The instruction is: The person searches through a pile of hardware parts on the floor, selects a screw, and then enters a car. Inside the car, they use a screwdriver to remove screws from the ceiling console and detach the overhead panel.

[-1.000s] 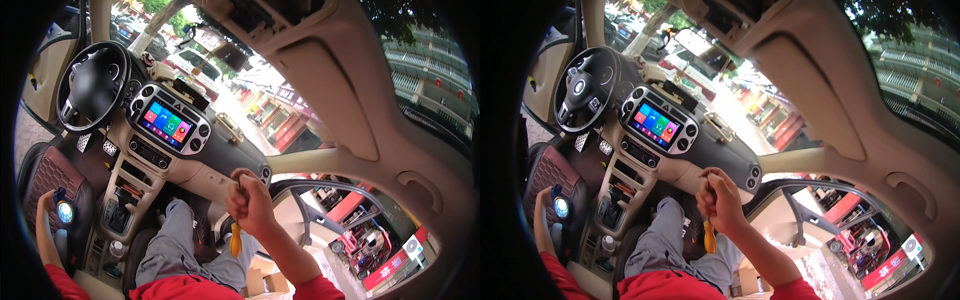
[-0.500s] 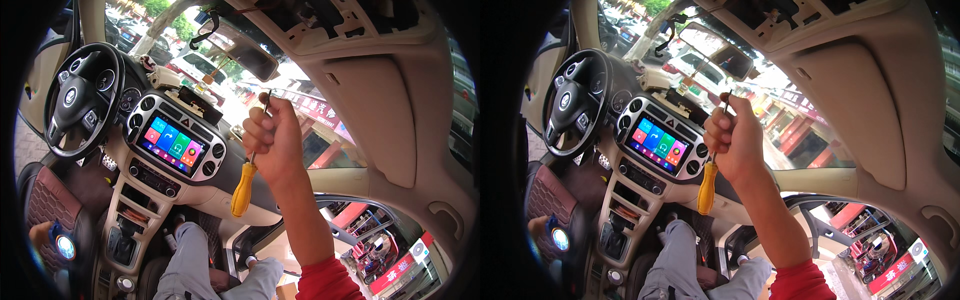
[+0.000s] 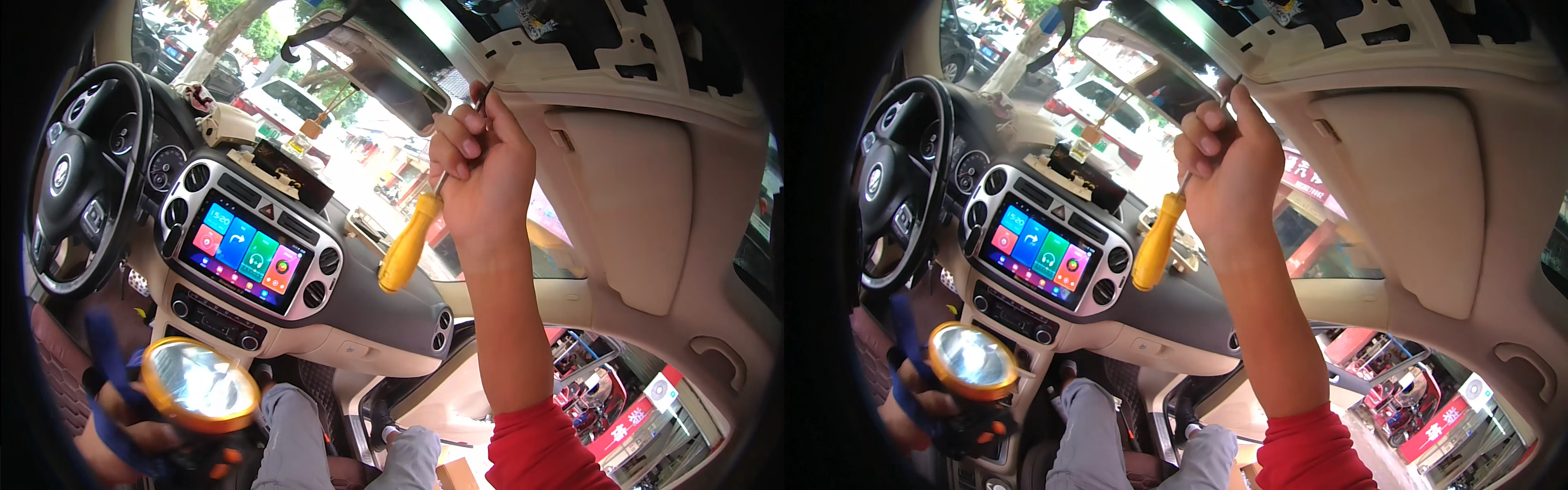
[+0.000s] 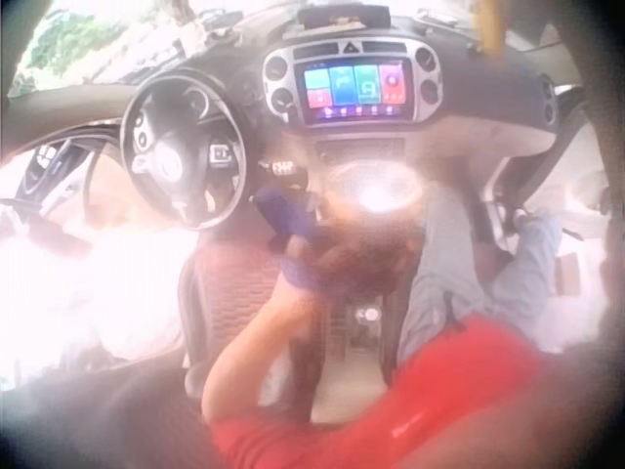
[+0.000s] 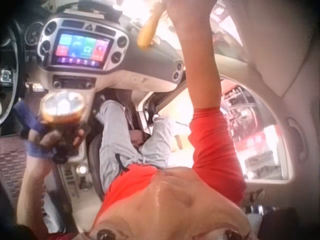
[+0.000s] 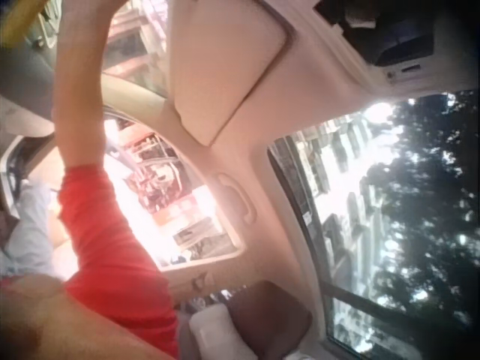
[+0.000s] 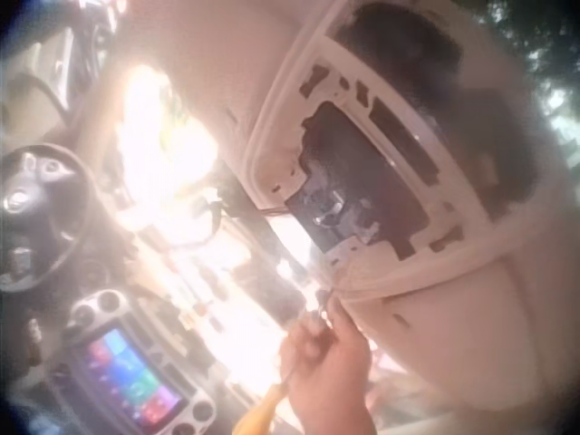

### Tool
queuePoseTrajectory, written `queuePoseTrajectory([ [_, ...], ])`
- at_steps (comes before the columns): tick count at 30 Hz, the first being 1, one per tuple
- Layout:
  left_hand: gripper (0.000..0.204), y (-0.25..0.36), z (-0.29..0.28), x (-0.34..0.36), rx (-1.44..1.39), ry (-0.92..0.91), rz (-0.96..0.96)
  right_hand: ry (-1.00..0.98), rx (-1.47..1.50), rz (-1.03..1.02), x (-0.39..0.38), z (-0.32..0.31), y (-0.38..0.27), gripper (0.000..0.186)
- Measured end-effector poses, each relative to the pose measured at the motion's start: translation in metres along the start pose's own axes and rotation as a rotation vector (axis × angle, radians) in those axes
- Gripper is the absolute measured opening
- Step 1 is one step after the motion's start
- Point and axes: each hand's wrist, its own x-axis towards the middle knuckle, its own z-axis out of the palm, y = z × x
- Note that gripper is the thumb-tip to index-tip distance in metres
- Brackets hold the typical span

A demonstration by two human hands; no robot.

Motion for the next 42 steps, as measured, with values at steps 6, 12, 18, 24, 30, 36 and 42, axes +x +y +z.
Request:
queuePoseTrajectory([
  [6, 0.041, 0.007, 0.022, 0.035, -0.008, -0.087, -0.159, -0.134, 0.07, -0.025, 0.017, -0.004, -0.004, 0.016],
  [12, 0.037, 0.026, 0.045, 0.057, -0.001, 0.014, -0.242, -0.199, 0.118, -0.01, 0.026, -0.012, -0.007, 0.021],
  [18, 0.026, 0.005, 0.046, 0.1, 0.235, -0.162, 0.774, -0.176, 0.148, -0.037, 0.035, -0.017, -0.001, 0.016],
  [24, 0.013, -0.005, 0.045, 0.13, -0.596, -0.323, 0.022, -0.223, 0.048, -0.077, 0.04, -0.019, 0.006, 0.025],
  [30, 0.012, -0.007, 0.049, 0.161, -0.539, -0.519, 0.296, -0.234, -0.069, -0.045, 0.036, -0.022, 0.009, 0.026],
  [36, 0.005, -0.014, 0.05, 0.177, -0.141, -0.453, 0.703, -0.196, -0.18, -0.076, 0.038, -0.026, 0.009, 0.026],
  [42, 0.013, -0.011, 0.056, 0.164, -0.127, -0.234, 0.689, -0.154, -0.304, -0.121, 0.037, -0.028, 0.009, 0.026],
])
